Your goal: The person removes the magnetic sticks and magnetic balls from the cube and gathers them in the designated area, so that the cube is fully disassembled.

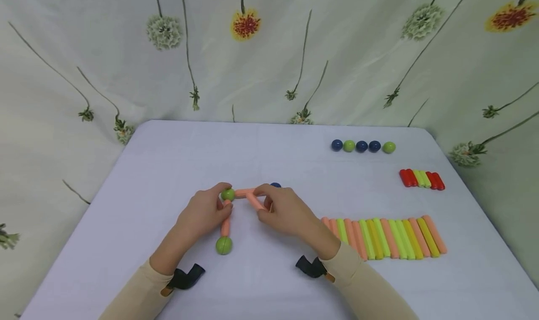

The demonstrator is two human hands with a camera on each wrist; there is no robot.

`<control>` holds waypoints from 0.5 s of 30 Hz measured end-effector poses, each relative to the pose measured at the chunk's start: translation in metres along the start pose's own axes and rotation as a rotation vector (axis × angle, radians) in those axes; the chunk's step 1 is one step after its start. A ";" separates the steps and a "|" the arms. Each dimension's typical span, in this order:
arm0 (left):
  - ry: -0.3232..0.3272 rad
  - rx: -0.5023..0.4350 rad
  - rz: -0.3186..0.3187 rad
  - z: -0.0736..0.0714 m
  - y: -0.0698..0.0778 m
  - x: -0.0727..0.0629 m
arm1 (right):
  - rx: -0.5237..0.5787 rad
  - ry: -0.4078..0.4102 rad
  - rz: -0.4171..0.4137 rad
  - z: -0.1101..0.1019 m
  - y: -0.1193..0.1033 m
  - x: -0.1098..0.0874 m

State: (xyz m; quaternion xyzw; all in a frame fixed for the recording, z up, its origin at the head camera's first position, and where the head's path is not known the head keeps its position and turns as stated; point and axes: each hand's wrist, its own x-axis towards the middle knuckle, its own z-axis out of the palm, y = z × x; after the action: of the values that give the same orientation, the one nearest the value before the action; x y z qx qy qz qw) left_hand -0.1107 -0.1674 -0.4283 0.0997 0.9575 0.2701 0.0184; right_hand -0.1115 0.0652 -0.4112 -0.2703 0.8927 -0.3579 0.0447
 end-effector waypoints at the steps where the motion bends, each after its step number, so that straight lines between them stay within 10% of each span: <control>1: 0.002 0.001 -0.002 -0.001 0.000 -0.001 | 0.002 0.014 -0.008 -0.005 0.002 -0.003; 15: -0.004 -0.023 0.034 -0.002 -0.003 0.000 | -0.048 0.176 0.165 -0.089 0.053 -0.058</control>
State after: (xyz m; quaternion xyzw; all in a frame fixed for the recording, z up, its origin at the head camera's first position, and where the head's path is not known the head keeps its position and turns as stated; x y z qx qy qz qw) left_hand -0.1112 -0.1715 -0.4281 0.1160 0.9524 0.2813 0.0170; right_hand -0.1102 0.1813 -0.3868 -0.1646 0.9207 -0.3537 -0.0112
